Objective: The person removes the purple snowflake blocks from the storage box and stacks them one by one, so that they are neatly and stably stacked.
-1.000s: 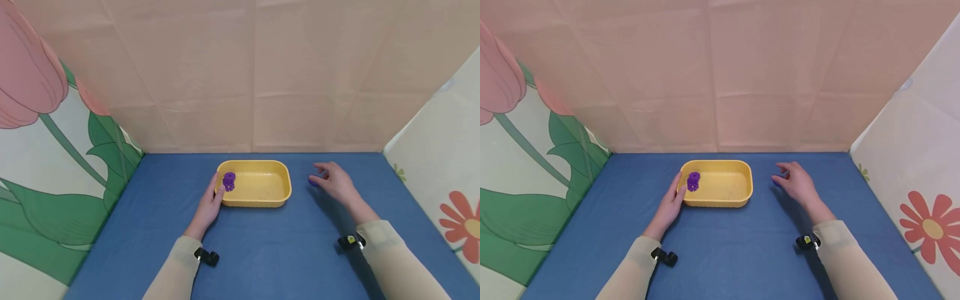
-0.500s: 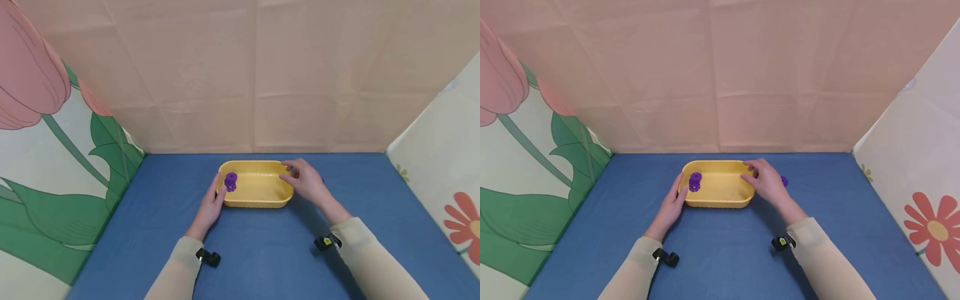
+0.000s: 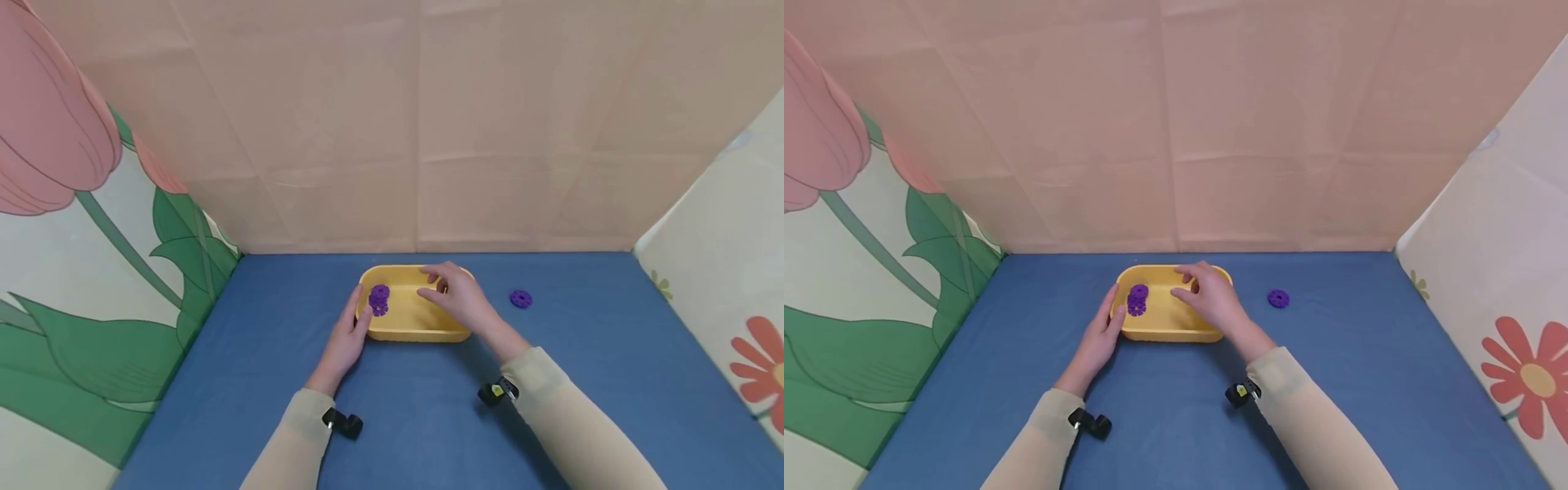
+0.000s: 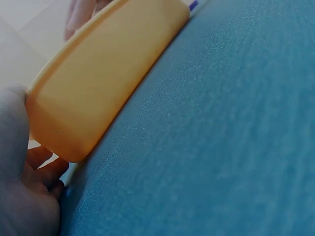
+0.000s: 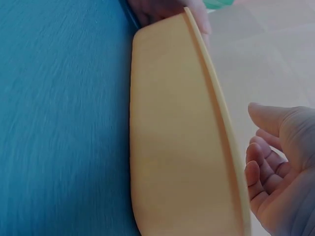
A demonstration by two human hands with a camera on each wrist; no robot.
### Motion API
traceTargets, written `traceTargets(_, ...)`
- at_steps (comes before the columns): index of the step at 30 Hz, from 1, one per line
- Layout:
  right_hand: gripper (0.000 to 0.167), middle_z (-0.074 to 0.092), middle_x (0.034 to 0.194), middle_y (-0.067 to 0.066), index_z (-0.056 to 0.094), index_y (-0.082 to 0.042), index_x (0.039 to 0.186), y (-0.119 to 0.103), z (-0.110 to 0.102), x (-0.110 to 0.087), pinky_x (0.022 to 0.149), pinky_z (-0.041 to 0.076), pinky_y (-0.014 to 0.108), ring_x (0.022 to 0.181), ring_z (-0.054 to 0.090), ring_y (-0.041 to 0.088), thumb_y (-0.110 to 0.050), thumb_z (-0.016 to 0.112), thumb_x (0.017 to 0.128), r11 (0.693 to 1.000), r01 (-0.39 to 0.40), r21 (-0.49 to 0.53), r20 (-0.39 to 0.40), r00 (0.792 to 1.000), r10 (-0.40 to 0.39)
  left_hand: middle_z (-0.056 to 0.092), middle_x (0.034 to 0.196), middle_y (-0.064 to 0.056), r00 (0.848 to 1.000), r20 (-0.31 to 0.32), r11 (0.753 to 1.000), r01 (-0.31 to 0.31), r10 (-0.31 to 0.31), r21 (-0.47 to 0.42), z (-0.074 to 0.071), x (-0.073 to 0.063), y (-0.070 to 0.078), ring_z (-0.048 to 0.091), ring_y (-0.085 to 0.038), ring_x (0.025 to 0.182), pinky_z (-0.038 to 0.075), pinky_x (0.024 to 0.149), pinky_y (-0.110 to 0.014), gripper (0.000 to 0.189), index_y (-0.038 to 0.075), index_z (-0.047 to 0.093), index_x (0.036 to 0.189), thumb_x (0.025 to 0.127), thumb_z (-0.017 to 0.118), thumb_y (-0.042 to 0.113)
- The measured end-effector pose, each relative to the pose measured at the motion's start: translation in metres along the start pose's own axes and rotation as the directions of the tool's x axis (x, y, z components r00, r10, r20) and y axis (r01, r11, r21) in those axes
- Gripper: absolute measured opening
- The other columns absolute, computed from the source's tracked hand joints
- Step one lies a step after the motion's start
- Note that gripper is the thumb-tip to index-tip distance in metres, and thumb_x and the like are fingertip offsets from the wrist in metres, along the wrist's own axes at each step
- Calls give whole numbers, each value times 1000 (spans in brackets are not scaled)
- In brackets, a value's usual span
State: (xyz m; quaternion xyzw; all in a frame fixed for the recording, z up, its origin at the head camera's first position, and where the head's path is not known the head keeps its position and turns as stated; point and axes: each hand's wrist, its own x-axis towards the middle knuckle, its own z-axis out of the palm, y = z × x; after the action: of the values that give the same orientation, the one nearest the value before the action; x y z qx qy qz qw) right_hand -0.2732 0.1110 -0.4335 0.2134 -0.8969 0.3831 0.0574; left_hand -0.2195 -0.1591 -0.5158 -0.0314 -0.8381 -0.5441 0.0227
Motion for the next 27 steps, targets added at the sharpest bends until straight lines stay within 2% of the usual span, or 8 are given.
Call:
traceTargets(7,46,71,113,8,73,-4,142,-2,24,12,75,55,36,92,65,22,-25,84,102,1000,-29,-10,33,999,29,25,182,4,1000,-5,1000,26,-26,3,2,-2,1,21,-26,167,20,134,-57,73,43,20,177,112,39,72)
traceTargets(15,48,71,116,5,71,-8,146,-2,40,22,81,56,39,99,65,23,-30,82,104,996,-91,-22,79,993,93,25,181,4,999,-15,1000,30,-30,1,3,-1,3,22,-27,167,20,133,-59,61,43,21,177,120,44,47)
traceTargets(19,48,71,119,7,71,-10,147,-5,45,27,84,57,41,102,65,25,-30,81,105,992,-124,-24,93,988,126,26,181,3,1000,-14,1000,28,-28,-3,1,0,3,22,-27,167,20,134,-59,61,42,22,177,120,44,47)
traceTargets(27,51,72,118,8,68,-11,152,-10,54,39,86,59,41,102,67,25,-29,80,106,990,-136,-35,144,980,140,27,181,3,1000,-13,1000,22,-22,5,-1,1,3,24,-28,166,21,133,-60,61,42,23,177,120,44,48)
